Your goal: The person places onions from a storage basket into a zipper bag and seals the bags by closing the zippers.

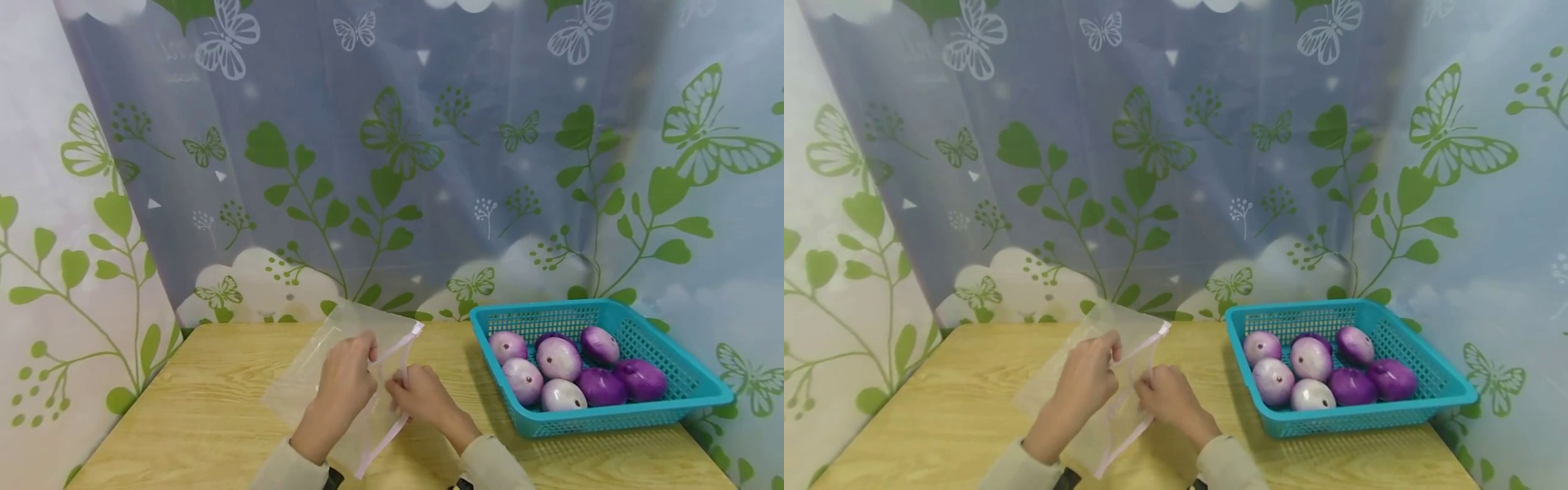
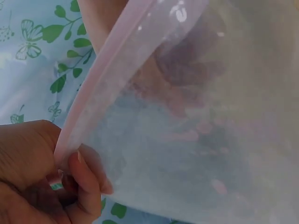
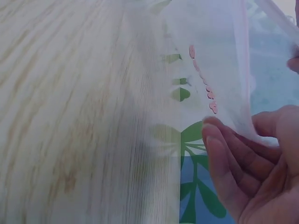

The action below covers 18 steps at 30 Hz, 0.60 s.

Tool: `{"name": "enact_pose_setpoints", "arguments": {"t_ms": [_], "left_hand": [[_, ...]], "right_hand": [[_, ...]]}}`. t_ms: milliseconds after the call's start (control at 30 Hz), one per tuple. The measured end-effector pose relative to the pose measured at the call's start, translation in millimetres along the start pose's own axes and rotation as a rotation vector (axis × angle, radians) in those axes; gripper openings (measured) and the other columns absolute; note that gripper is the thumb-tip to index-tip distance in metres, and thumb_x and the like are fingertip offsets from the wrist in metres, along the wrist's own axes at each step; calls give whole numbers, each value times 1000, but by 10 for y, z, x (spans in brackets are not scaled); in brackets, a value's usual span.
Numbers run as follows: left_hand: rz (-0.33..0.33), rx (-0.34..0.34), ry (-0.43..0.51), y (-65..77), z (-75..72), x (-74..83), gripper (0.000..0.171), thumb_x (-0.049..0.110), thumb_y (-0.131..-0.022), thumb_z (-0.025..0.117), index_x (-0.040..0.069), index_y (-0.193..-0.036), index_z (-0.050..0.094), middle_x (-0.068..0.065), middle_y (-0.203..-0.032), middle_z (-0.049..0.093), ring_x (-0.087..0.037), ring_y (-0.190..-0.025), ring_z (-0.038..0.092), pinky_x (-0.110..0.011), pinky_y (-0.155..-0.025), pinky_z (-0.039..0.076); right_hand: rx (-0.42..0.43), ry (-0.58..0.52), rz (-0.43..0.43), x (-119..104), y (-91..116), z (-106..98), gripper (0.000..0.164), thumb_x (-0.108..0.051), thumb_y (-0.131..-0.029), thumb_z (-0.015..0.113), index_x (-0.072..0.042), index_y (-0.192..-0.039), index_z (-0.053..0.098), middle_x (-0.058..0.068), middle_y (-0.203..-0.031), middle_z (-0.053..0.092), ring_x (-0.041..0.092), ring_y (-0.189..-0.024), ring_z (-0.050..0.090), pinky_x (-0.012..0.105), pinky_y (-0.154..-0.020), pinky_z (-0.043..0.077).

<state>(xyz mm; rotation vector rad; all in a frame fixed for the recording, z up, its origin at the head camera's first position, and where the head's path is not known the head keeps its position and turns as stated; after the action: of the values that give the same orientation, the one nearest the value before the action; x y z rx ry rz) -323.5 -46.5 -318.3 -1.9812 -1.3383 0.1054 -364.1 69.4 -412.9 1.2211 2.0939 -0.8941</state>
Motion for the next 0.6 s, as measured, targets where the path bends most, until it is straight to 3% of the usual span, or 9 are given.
{"name": "enact_pose_setpoints", "arguments": {"t_ms": [133,300,367,467,600], "left_hand": [[17,66,-29,-26,-83,43,40,-25,-56,59,12,-68,51,-1,-61,51,-15,-55,41,-22,-46,32],[58,303,-108,-62,-422,119,39,-27,-54,57,11,-65,55,-1,-60,53,-16,-52,45,-25,-42,37],[72,356,-122,-77,-524,147,38,-27,-54,57,10,-66,57,-2,-60,52,-16,-52,45,-25,-41,37],[55,330,-121,-103,-559,142,38,-27,-56,56,9,-69,59,-3,-62,52,-16,-52,44,-24,-41,35],[-9,190,-104,-110,-476,77,37,-24,-58,56,8,-75,62,-4,-64,54,-19,-52,46,-24,-42,34]], "right_hand": [[51,7,56,74,5,-23,37,-15,-97,65,-5,-61,64,5,-55,68,2,-38,52,19,-35,47],[35,43,106,166,52,-4,43,-8,-93,62,-13,-52,53,-4,-48,62,0,-37,51,15,-36,45],[16,47,108,181,65,1,45,-7,-94,61,-15,-50,52,-7,-46,57,0,-37,49,14,-37,42],[-6,51,96,181,68,-6,46,-6,-94,60,-16,-50,51,-9,-45,54,0,-37,48,12,-38,40],[-15,77,70,177,60,-24,43,-8,-93,62,-13,-50,54,-5,-47,60,-1,-37,48,14,-36,43]]}}
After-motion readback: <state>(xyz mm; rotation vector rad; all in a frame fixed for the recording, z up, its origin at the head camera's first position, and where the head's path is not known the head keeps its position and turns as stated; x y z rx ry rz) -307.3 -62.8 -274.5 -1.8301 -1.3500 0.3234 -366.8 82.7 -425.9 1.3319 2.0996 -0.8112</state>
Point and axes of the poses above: each hand's wrist, its own y-axis away from the middle knuckle, its own z-axis out of the palm, x = y × z, the point moved 8 cm from there along -y, towards the middle knuckle
